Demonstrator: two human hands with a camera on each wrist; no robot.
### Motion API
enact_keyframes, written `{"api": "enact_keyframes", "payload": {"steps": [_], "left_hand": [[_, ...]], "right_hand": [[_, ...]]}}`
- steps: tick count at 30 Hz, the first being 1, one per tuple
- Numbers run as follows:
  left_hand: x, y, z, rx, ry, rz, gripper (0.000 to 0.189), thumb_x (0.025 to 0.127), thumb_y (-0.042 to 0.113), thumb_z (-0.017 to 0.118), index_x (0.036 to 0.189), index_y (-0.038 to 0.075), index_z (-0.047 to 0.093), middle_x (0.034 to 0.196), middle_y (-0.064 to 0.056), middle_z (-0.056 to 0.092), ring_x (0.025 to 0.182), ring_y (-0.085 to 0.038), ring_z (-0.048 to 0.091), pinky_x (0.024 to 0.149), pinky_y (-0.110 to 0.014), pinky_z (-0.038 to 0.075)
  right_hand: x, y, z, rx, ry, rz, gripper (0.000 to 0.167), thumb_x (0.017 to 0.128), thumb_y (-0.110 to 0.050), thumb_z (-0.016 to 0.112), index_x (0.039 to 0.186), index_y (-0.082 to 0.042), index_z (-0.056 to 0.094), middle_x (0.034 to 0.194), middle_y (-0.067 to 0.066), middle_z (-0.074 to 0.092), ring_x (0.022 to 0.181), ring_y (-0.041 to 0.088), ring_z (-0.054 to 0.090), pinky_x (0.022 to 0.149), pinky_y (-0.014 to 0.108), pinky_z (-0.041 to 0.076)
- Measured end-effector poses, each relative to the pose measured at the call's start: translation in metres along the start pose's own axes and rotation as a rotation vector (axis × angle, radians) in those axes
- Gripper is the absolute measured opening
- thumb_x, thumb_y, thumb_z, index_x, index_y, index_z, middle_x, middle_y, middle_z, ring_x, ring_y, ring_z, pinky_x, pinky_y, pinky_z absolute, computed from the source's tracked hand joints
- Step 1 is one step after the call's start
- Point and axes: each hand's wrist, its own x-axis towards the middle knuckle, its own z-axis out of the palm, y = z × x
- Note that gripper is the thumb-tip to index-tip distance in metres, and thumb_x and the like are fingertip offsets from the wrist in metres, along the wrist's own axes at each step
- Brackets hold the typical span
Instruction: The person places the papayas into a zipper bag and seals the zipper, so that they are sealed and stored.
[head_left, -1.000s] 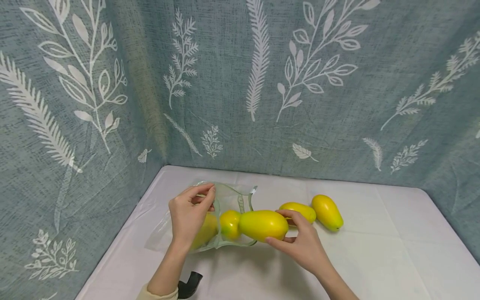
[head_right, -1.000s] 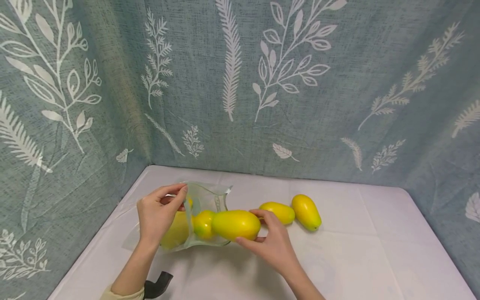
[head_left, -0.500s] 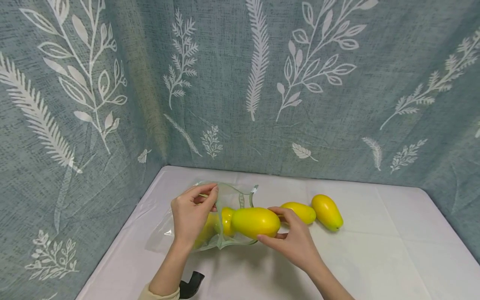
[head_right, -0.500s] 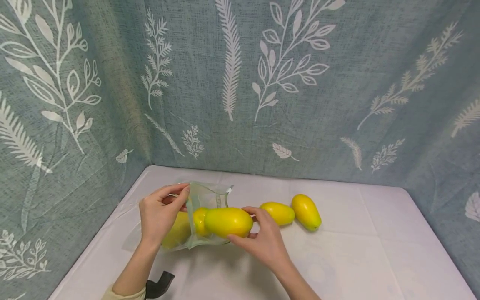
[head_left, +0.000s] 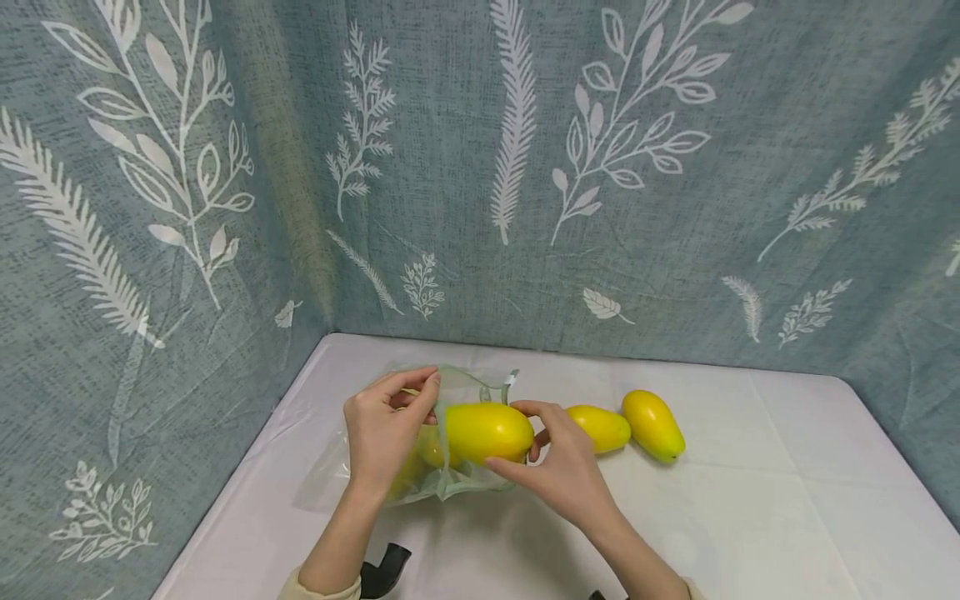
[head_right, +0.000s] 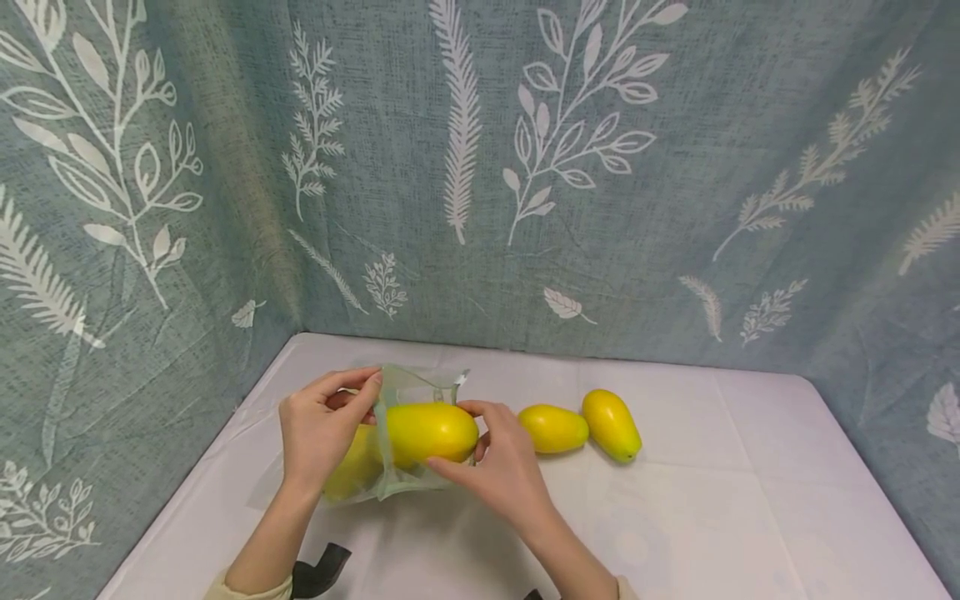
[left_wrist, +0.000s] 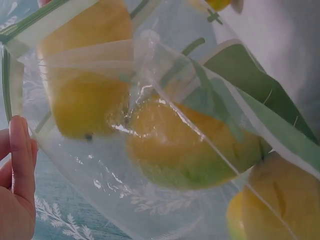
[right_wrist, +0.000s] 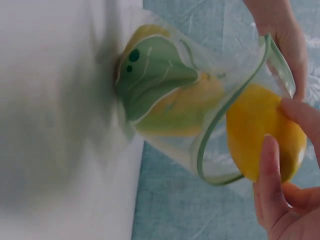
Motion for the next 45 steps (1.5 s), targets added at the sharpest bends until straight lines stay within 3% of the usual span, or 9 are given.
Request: {"api": "enact_keyframes", "payload": {"steps": [3,6,10,14,21,29,34,45], "left_hand": [[0.001,0.002,0.0,0.003,-0.002,0.02,0.007,0.085,0.003,0.074,0.09,0.003,0.078,0.074,-0.004,0.07,0.048,-0.006,0.061,0.043,-0.021,0.052],[0.003,0.006,-0.001,-0.008,0.0,0.032,0.006,0.085,0.002,0.074,0.089,0.002,0.078,0.074,-0.004,0.07,0.048,-0.007,0.061,0.042,-0.021,0.051],[0.006,0.011,-0.002,-0.013,0.004,0.044,0.006,0.086,0.004,0.073,0.089,0.004,0.078,0.075,-0.004,0.07,0.048,-0.008,0.062,0.042,-0.021,0.051],[0.007,0.012,-0.002,0.013,0.016,0.074,0.006,0.086,0.004,0.073,0.09,0.005,0.078,0.075,-0.004,0.07,0.048,-0.009,0.062,0.044,-0.02,0.052],[0.006,0.012,-0.002,0.028,0.035,0.07,0.007,0.082,-0.003,0.074,0.087,0.001,0.077,0.073,-0.007,0.07,0.047,-0.011,0.061,0.043,-0.019,0.051],[0.004,0.038,-0.004,0.007,0.038,0.064,0.008,0.081,-0.01,0.071,0.087,-0.007,0.075,0.072,-0.014,0.068,0.045,-0.014,0.061,0.043,-0.02,0.051],[0.003,0.039,-0.006,-0.004,0.03,0.009,0.008,0.082,-0.009,0.071,0.089,-0.006,0.075,0.072,-0.014,0.068,0.045,-0.013,0.061,0.042,-0.022,0.051],[0.0,0.04,-0.008,0.011,-0.001,-0.1,0.008,0.084,-0.006,0.071,0.09,-0.005,0.075,0.072,-0.013,0.069,0.046,-0.012,0.062,0.043,-0.021,0.05]], "right_hand": [[0.004,-0.007,0.004,0.095,-0.044,-0.028,0.06,0.073,-0.03,0.087,0.126,-0.019,0.061,0.118,-0.007,0.06,0.077,0.009,0.062,0.062,0.022,0.054],[0.006,-0.012,0.007,0.227,-0.128,-0.058,0.057,0.078,-0.016,0.083,0.13,-0.015,0.059,0.127,-0.003,0.059,0.098,0.014,0.066,0.068,0.023,0.058],[0.006,-0.016,0.007,0.309,-0.199,-0.07,0.047,0.085,-0.013,0.077,0.129,-0.015,0.061,0.129,0.004,0.061,0.114,0.02,0.062,0.072,0.024,0.059],[0.002,-0.015,0.001,0.274,-0.167,-0.053,0.035,0.088,-0.017,0.074,0.123,-0.019,0.066,0.122,0.001,0.065,0.113,0.02,0.062,0.073,0.023,0.058],[-0.006,0.004,-0.016,0.198,-0.109,0.01,0.027,0.09,-0.017,0.072,0.116,-0.021,0.069,0.115,-0.003,0.067,0.107,0.016,0.061,0.075,0.023,0.057],[-0.012,0.037,-0.03,0.184,-0.041,0.012,0.028,0.089,-0.009,0.071,0.117,-0.013,0.068,0.118,-0.003,0.064,0.109,0.025,0.061,0.086,0.032,0.057],[-0.015,0.06,-0.041,0.146,0.003,0.007,0.031,0.088,-0.008,0.072,0.118,-0.008,0.066,0.122,0.003,0.063,0.111,0.029,0.059,0.088,0.032,0.056],[-0.02,0.097,-0.062,-0.061,0.084,0.039,0.045,0.086,-0.012,0.076,0.127,-0.003,0.058,0.131,0.014,0.054,0.124,0.032,0.049,0.1,0.047,0.047]]}}
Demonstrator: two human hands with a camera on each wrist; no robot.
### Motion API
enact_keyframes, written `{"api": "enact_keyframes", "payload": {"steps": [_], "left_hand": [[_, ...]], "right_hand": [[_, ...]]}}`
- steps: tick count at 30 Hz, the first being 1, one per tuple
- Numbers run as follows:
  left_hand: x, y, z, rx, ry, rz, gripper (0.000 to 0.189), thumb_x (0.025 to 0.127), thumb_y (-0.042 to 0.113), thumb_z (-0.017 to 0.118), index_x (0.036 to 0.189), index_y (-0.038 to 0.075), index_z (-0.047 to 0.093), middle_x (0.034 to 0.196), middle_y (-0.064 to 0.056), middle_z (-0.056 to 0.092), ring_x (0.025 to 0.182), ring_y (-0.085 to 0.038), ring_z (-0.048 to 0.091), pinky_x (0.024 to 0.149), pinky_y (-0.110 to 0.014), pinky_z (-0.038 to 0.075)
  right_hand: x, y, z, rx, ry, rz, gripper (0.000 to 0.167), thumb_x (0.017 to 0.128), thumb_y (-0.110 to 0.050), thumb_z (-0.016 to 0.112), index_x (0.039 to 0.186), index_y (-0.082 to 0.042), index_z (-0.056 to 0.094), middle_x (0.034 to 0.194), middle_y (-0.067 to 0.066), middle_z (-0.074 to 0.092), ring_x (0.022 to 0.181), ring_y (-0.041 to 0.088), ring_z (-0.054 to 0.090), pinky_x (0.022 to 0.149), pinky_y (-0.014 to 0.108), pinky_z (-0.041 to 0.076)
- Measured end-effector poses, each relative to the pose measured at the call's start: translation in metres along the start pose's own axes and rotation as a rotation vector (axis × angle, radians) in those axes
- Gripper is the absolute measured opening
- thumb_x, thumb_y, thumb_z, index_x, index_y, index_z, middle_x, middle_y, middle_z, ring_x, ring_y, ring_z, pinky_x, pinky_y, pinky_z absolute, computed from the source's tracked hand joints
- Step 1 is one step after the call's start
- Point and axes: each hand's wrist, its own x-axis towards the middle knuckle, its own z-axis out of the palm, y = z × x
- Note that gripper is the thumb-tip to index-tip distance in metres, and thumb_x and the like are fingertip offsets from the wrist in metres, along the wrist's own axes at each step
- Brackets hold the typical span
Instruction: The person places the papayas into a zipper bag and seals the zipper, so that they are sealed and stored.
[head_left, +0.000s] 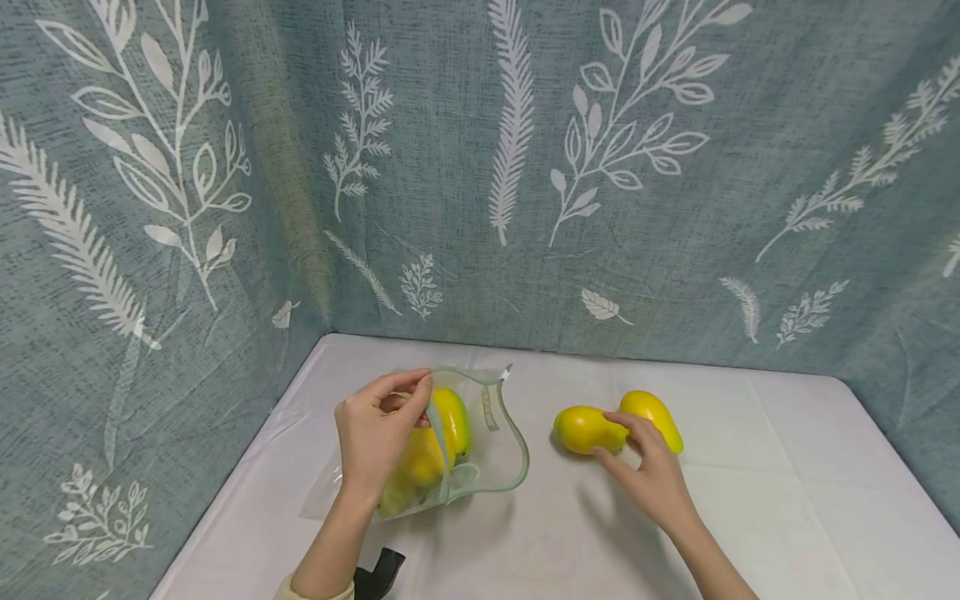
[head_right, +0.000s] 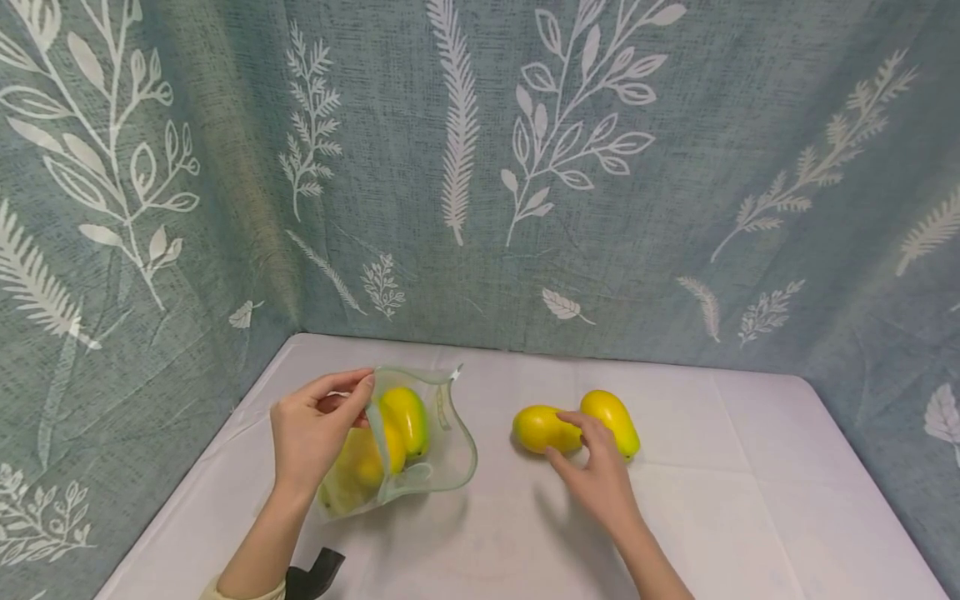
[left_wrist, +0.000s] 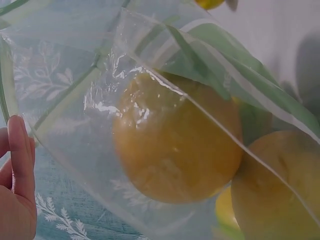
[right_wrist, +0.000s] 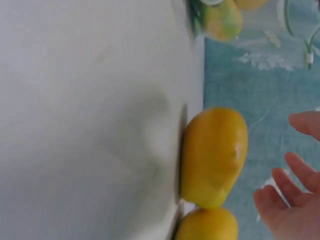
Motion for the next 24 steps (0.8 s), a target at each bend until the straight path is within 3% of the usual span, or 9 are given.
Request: {"api": "enact_keyframes", "payload": {"steps": [7,12,19,24], "left_hand": [[-0.002,0.0,0.001,-0.003,-0.005,-0.005,0.008,0.084,-0.006,0.071,0.09,-0.005,0.075,0.072,-0.013,0.069,0.046,-0.008,0.061,0.043,-0.022,0.05],[-0.002,-0.004,0.002,0.002,0.0,0.002,0.008,0.084,-0.006,0.071,0.09,-0.005,0.075,0.072,-0.014,0.069,0.046,-0.008,0.061,0.043,-0.021,0.05],[-0.002,-0.036,0.005,0.002,0.0,-0.022,0.009,0.086,0.005,0.074,0.094,0.004,0.078,0.075,-0.007,0.071,0.047,-0.005,0.061,0.045,-0.02,0.05],[-0.003,-0.021,0.004,-0.004,-0.003,-0.016,0.008,0.084,-0.002,0.073,0.091,-0.001,0.077,0.073,-0.01,0.07,0.046,-0.01,0.062,0.046,-0.02,0.052]], "right_hand": [[0.0,0.012,-0.004,-0.068,0.029,-0.04,0.052,0.081,-0.006,0.078,0.128,0.001,0.055,0.131,0.02,0.053,0.12,0.037,0.051,0.098,0.052,0.047],[0.002,0.018,-0.005,-0.075,0.02,-0.02,0.056,0.081,-0.006,0.078,0.13,0.002,0.053,0.132,0.021,0.052,0.121,0.038,0.05,0.098,0.053,0.047],[0.005,0.02,-0.006,-0.048,-0.019,0.034,0.059,0.083,-0.009,0.077,0.134,0.002,0.05,0.137,0.023,0.049,0.124,0.04,0.049,0.102,0.054,0.044],[0.007,0.024,-0.006,-0.046,-0.066,0.066,0.063,0.085,-0.012,0.076,0.138,0.002,0.047,0.141,0.024,0.046,0.129,0.042,0.045,0.106,0.057,0.038]]}}
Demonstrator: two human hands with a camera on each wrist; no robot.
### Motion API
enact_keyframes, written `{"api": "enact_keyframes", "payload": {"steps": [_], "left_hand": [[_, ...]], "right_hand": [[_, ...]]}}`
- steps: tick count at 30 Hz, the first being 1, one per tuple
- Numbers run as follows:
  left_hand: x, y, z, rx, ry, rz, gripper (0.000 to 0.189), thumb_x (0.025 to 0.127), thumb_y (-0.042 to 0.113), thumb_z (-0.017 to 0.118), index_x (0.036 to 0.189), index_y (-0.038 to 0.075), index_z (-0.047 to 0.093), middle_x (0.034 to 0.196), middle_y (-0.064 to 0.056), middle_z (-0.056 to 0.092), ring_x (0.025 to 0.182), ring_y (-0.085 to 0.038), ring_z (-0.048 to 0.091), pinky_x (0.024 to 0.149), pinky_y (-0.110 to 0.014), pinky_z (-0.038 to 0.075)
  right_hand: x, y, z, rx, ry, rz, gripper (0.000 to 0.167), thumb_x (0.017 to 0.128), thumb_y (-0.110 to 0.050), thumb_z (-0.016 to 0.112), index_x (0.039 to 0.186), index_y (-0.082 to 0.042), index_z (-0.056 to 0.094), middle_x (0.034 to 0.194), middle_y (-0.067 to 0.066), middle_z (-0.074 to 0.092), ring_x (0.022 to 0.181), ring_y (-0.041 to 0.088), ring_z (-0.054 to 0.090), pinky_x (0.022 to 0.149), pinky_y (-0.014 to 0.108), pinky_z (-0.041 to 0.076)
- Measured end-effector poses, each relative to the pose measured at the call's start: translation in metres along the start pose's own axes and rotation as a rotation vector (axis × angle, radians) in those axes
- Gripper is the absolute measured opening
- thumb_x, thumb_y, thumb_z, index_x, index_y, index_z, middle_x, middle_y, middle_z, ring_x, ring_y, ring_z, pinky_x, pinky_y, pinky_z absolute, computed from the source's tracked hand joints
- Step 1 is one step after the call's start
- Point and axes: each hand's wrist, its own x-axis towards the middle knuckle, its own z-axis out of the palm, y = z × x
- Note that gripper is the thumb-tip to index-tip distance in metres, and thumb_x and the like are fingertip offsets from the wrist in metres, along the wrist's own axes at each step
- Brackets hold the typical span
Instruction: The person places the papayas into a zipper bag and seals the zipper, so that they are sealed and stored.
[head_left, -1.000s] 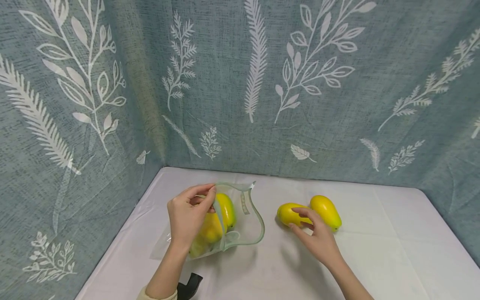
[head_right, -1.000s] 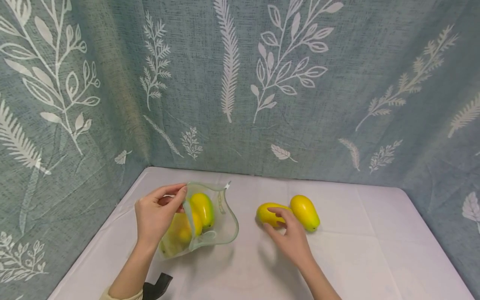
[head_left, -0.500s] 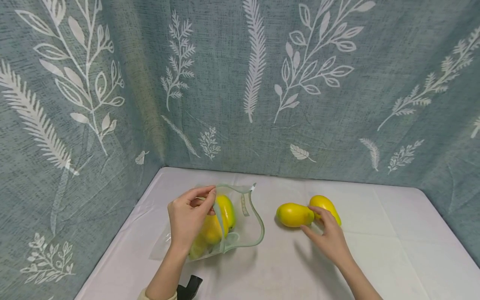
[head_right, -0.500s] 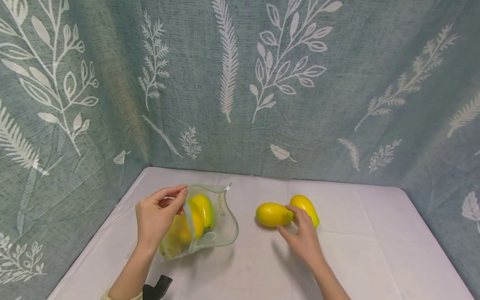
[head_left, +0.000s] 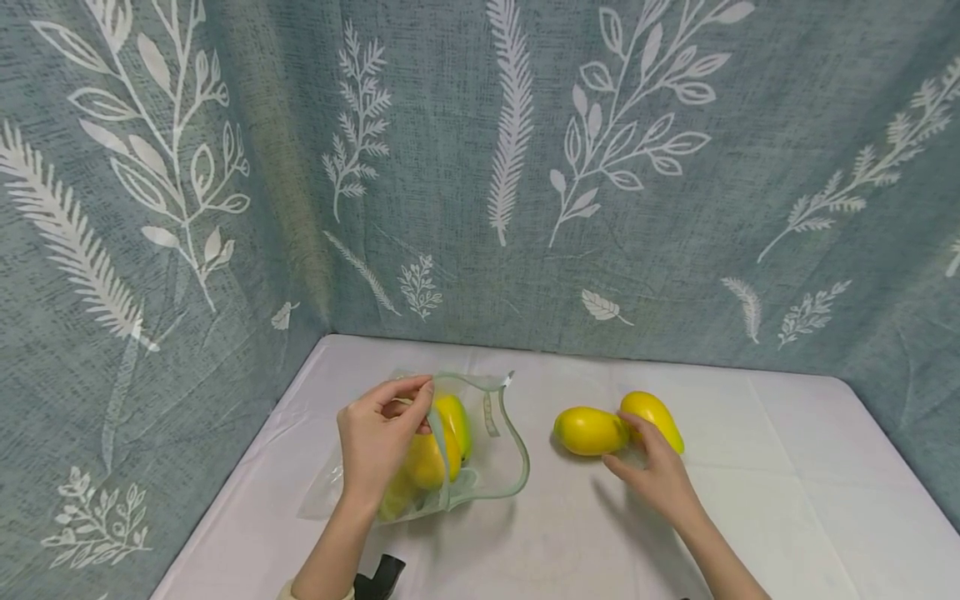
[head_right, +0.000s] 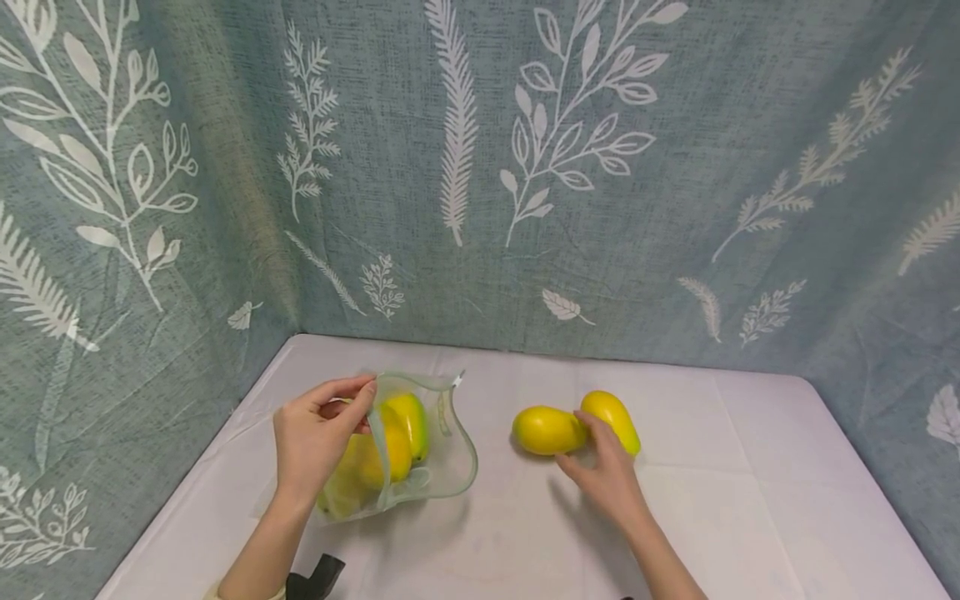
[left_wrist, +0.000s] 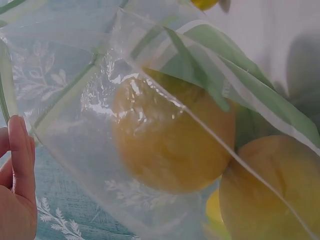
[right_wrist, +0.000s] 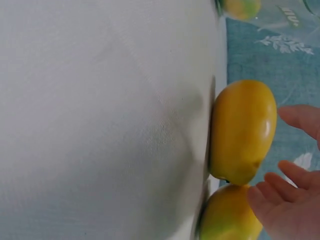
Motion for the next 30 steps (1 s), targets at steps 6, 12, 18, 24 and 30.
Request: {"api": "enact_keyframes", "payload": {"steps": [6,12,18,24,30], "left_hand": [[-0.001,0.017,-0.002,0.01,-0.007,-0.009,0.008,0.083,-0.007,0.071,0.09,-0.005,0.075,0.072,-0.013,0.069,0.045,-0.012,0.061,0.047,-0.02,0.052],[-0.001,0.017,-0.002,0.008,-0.009,-0.009,0.008,0.084,-0.007,0.071,0.09,-0.004,0.075,0.071,-0.013,0.069,0.045,-0.011,0.061,0.046,-0.02,0.051],[-0.001,0.015,-0.002,0.007,-0.009,-0.009,0.008,0.084,-0.006,0.072,0.09,-0.005,0.075,0.071,-0.013,0.069,0.046,-0.012,0.062,0.045,-0.021,0.051],[-0.001,0.012,-0.003,0.012,-0.009,-0.005,0.008,0.083,-0.006,0.072,0.09,-0.005,0.075,0.071,-0.013,0.069,0.045,-0.013,0.062,0.044,-0.02,0.051],[-0.001,0.011,-0.003,0.013,-0.009,-0.001,0.008,0.084,-0.006,0.071,0.091,-0.005,0.075,0.072,-0.013,0.069,0.046,-0.014,0.062,0.044,-0.021,0.051]], "right_hand": [[0.0,0.004,0.002,-0.031,-0.031,-0.006,0.065,0.084,-0.01,0.076,0.139,0.006,0.045,0.142,0.026,0.046,0.129,0.043,0.044,0.105,0.056,0.04],[-0.002,0.005,0.004,-0.052,-0.017,-0.037,0.06,0.082,-0.006,0.076,0.134,0.007,0.049,0.136,0.026,0.05,0.124,0.042,0.048,0.1,0.053,0.046],[-0.002,0.006,0.007,-0.053,-0.005,-0.058,0.054,0.081,-0.005,0.077,0.129,0.006,0.054,0.129,0.022,0.055,0.119,0.04,0.051,0.095,0.052,0.049],[-0.002,0.006,0.008,-0.063,-0.001,-0.03,0.058,0.081,-0.006,0.077,0.132,0.004,0.052,0.129,0.024,0.053,0.115,0.039,0.052,0.093,0.051,0.051],[0.001,0.006,0.011,-0.023,-0.045,0.044,0.065,0.083,-0.01,0.077,0.138,0.006,0.045,0.135,0.027,0.047,0.119,0.041,0.05,0.097,0.052,0.049]]}}
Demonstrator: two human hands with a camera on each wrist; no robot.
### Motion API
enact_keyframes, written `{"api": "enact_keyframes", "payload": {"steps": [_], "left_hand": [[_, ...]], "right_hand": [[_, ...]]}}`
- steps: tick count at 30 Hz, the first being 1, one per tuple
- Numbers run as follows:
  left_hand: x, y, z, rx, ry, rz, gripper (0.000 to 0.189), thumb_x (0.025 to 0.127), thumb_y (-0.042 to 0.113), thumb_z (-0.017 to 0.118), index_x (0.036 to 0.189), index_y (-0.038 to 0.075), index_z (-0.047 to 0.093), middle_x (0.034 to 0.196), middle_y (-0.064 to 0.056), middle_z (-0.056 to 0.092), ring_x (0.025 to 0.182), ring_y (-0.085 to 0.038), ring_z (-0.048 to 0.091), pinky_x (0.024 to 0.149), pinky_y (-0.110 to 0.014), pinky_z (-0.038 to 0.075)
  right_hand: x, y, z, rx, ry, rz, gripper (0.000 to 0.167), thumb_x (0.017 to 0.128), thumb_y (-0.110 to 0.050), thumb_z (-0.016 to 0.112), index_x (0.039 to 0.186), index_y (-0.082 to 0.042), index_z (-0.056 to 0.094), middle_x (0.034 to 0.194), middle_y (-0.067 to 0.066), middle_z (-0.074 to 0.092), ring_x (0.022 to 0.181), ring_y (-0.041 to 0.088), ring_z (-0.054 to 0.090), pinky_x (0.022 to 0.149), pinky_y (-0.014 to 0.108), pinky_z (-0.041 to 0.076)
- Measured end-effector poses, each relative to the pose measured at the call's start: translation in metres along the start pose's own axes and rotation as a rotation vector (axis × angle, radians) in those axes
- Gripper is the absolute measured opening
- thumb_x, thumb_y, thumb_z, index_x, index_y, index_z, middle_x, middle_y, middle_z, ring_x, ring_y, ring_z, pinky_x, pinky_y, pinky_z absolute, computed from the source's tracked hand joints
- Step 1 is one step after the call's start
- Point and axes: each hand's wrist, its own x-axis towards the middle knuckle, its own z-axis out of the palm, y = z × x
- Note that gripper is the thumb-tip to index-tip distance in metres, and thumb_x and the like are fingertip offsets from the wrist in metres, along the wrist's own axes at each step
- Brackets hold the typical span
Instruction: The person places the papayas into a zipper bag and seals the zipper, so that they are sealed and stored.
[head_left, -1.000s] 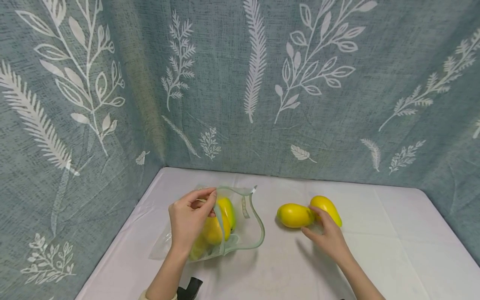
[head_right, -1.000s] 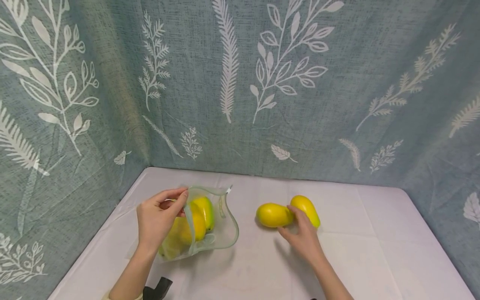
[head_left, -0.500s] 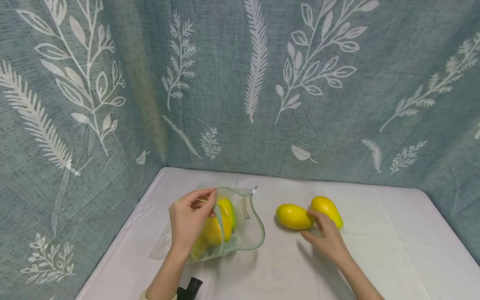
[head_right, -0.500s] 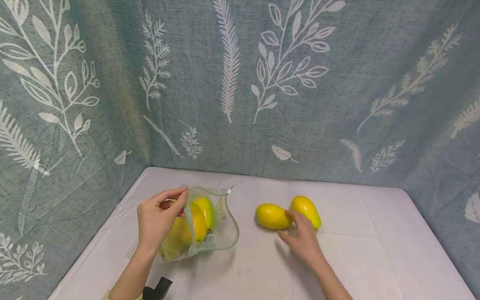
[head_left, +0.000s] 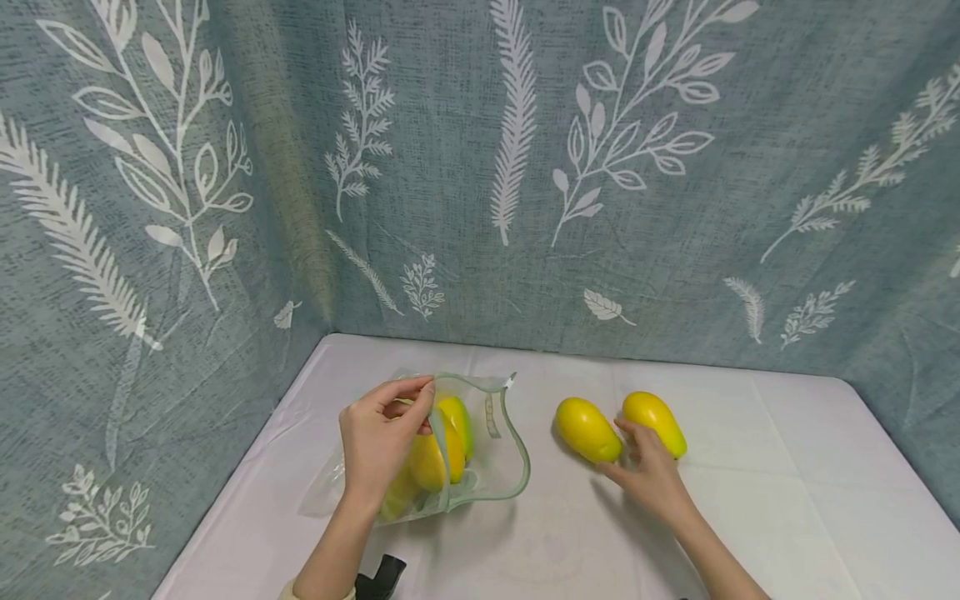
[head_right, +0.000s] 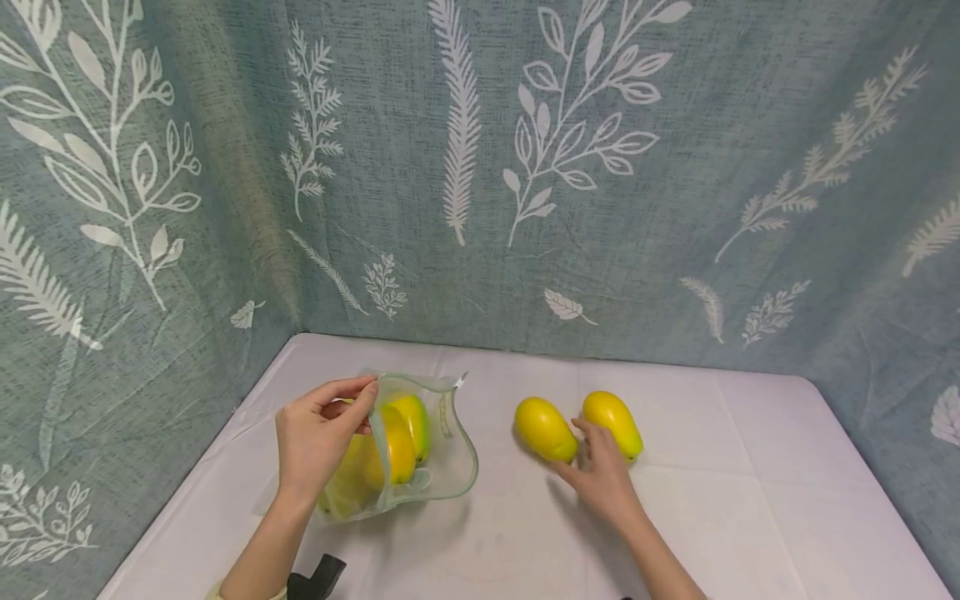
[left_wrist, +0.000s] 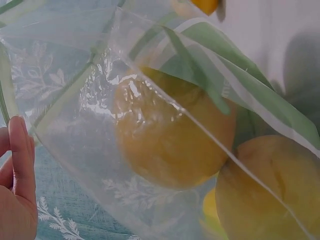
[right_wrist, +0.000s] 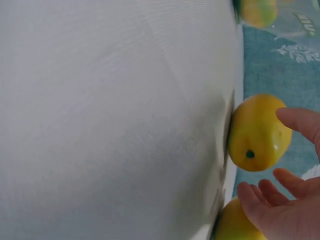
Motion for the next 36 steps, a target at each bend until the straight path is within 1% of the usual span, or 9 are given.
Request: {"api": "enact_keyframes", "payload": {"steps": [3,7,11,16,20,26,29,33,36], "left_hand": [[0.0,0.0,0.0,-0.003,0.0,0.002,0.008,0.083,-0.006,0.071,0.091,-0.005,0.075,0.072,-0.013,0.069,0.046,-0.013,0.062,0.044,-0.021,0.05],[-0.001,0.0,0.001,-0.007,-0.001,0.003,0.008,0.083,-0.007,0.072,0.09,-0.005,0.075,0.072,-0.013,0.069,0.046,-0.014,0.062,0.044,-0.02,0.05],[-0.001,-0.001,0.001,-0.01,-0.003,0.001,0.008,0.083,-0.007,0.071,0.09,-0.006,0.075,0.072,-0.013,0.069,0.046,-0.017,0.062,0.045,-0.02,0.051],[-0.001,-0.001,0.001,-0.015,-0.008,-0.001,0.008,0.083,-0.007,0.072,0.09,-0.006,0.075,0.073,-0.013,0.069,0.047,-0.021,0.063,0.045,-0.021,0.052],[-0.001,-0.001,0.001,-0.015,-0.007,-0.013,0.008,0.083,-0.006,0.072,0.09,-0.005,0.075,0.073,-0.013,0.069,0.046,-0.02,0.063,0.044,-0.022,0.051],[-0.002,0.0,0.001,-0.01,-0.002,-0.026,0.008,0.083,-0.006,0.072,0.09,-0.004,0.076,0.073,-0.013,0.07,0.046,-0.015,0.063,0.044,-0.021,0.051],[-0.002,0.001,0.001,-0.009,-0.002,-0.027,0.008,0.083,-0.006,0.072,0.09,-0.004,0.076,0.072,-0.012,0.07,0.046,-0.013,0.062,0.044,-0.02,0.049],[-0.002,0.001,0.001,-0.009,-0.005,-0.026,0.008,0.083,-0.006,0.072,0.09,-0.003,0.076,0.072,-0.012,0.07,0.046,-0.013,0.062,0.042,-0.02,0.047],[-0.002,0.0,0.002,-0.005,-0.005,-0.024,0.008,0.083,-0.005,0.072,0.09,-0.003,0.076,0.072,-0.012,0.07,0.046,-0.014,0.063,0.042,-0.02,0.047]], "right_hand": [[0.003,0.0,0.002,0.035,-0.026,0.042,0.069,0.083,-0.013,0.077,0.139,0.006,0.042,0.137,0.027,0.046,0.118,0.039,0.051,0.097,0.051,0.049],[0.006,0.001,0.005,0.081,-0.045,0.078,0.073,0.083,-0.015,0.079,0.14,0.007,0.04,0.135,0.026,0.048,0.116,0.038,0.054,0.095,0.048,0.051],[0.008,0.001,0.009,0.088,-0.049,0.103,0.075,0.082,-0.018,0.08,0.14,0.006,0.041,0.133,0.026,0.05,0.113,0.038,0.057,0.092,0.046,0.053],[0.009,0.001,0.012,0.096,-0.046,0.134,0.073,0.082,-0.016,0.08,0.14,0.005,0.042,0.133,0.025,0.05,0.111,0.037,0.059,0.089,0.043,0.055],[0.009,0.001,0.012,0.118,-0.043,0.152,0.07,0.082,-0.014,0.079,0.139,0.005,0.044,0.134,0.025,0.05,0.113,0.038,0.059,0.089,0.041,0.055],[0.008,0.002,0.012,0.124,-0.032,0.164,0.068,0.081,-0.018,0.08,0.137,0.003,0.047,0.134,0.023,0.052,0.115,0.038,0.057,0.09,0.042,0.055],[0.007,0.001,0.012,0.101,-0.02,0.167,0.068,0.08,-0.022,0.081,0.135,0.001,0.05,0.132,0.021,0.055,0.115,0.036,0.058,0.091,0.044,0.054],[0.004,0.0,0.011,0.068,-0.014,0.176,0.067,0.078,-0.029,0.083,0.133,-0.003,0.053,0.129,0.016,0.058,0.113,0.033,0.058,0.088,0.044,0.054],[0.002,-0.003,0.009,0.074,-0.017,0.188,0.067,0.077,-0.031,0.083,0.133,-0.006,0.054,0.128,0.013,0.059,0.111,0.031,0.058,0.084,0.042,0.055]]}}
